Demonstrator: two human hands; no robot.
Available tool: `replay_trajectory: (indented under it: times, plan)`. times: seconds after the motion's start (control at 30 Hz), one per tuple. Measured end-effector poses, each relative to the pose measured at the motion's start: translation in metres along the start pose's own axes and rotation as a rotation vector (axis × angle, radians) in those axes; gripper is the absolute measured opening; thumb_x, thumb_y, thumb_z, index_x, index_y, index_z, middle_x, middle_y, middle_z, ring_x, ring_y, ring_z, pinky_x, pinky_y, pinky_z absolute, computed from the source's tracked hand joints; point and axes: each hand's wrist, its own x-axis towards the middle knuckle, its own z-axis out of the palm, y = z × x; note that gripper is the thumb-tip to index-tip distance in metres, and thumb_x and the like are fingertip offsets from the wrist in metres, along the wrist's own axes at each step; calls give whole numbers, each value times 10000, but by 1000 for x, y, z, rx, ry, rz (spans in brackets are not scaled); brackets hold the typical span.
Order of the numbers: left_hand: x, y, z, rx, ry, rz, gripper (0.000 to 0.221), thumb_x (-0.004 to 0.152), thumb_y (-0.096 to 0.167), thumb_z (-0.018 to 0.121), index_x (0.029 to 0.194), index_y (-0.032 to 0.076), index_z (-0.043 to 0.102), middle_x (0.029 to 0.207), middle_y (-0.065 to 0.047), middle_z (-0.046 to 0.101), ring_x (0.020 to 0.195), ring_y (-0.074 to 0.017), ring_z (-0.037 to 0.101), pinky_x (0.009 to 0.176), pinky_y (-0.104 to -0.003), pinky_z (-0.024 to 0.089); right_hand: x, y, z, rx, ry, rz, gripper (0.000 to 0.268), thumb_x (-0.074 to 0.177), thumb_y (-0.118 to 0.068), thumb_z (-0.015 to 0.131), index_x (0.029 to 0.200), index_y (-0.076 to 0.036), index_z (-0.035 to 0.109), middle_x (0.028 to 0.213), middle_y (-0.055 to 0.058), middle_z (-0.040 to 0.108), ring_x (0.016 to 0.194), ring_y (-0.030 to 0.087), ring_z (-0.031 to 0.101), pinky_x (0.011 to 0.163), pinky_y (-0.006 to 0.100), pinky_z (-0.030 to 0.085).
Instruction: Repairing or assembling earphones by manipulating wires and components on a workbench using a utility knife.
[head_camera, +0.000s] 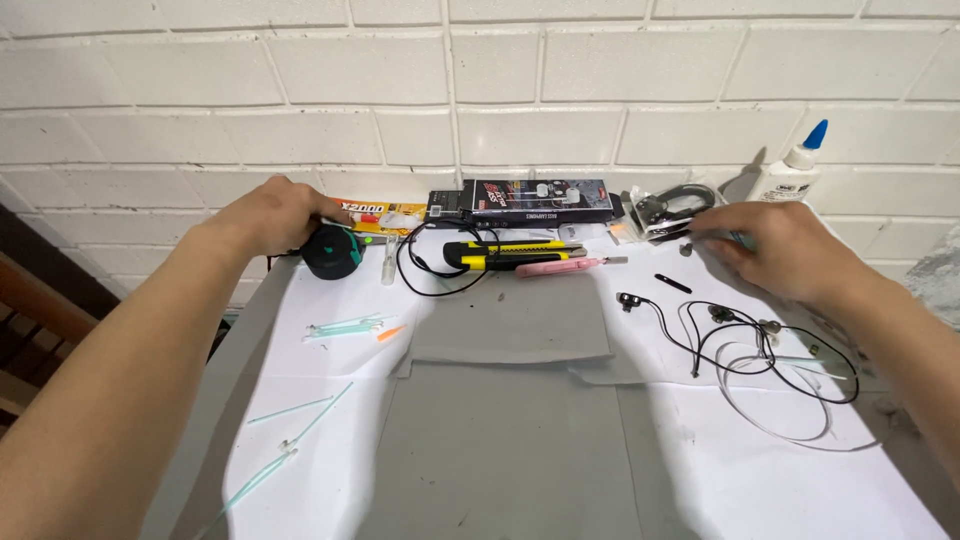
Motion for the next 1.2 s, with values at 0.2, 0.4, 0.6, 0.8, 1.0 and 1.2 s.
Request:
replay_trajectory:
  times: [0.2, 0.4, 0.6, 0.8, 1.0, 1.2]
  plan:
    - [14, -9, -3, 34, 67, 0, 320, 1023, 251, 567, 1302, 294, 717, 1347, -76, 670, 1222, -280, 606, 1027, -401, 523, -9, 10, 2, -69, -189, 281, 327, 889, -398, 691, 1208, -396, 763, 830, 5, 815, 781, 178, 739, 815, 276, 512]
    - [-28, 22, -35, -127, -27, -16, 371, 972, 394, 622, 1329, 349, 713, 1376, 26, 686, 1272, -193, 588, 1053, -335, 451, -12, -1, -6, -11, -217, 261, 306, 899, -333, 673, 1186, -311, 777, 1207, -126, 780, 1162, 147, 703, 1060, 296, 491]
    - [6, 3, -2, -125, 117, 39, 188, 941, 141, 724, 1063, 204, 853, 1178, -60, 756, 1119, -210, 649, 981, -322, 567, -11, 4, -19, -75, -186, 216, 329, 842, -457, 716, 1148, -363, 796, 1050, -122, 832, 861, 101, 771, 880, 269, 531]
    - [-20, 12, 8, 95, 164, 164, 246, 976, 104, 503, 1162, 195, 637, 1131, -109, 634, 950, -329, 642, 777, -423, 533, -15, 8, -33, -118, -259, 294, 405, 820, -461, 727, 1203, -338, 776, 1255, -95, 767, 1058, 174, 747, 992, 324, 512]
    - [-127, 82, 29, -1029, 67, 824, 238, 1024, 144, 554, 1171, 37, 708, 962, -36, 717, 887, -117, 654, 832, -250, 540, -21, -42, -60, -36, -292, 412, 368, 862, -422, 719, 1212, -330, 780, 1050, -50, 843, 839, 175, 709, 928, 275, 480]
    - [-216, 139, 8, -1259, -166, 888, 80, 924, 63, 684, 985, 14, 702, 873, -102, 807, 761, -126, 730, 710, -254, 618, -18, -33, -47, -62, -354, 244, 424, 851, -430, 690, 1241, -271, 738, 1319, -59, 727, 1279, 206, 631, 1071, 349, 465]
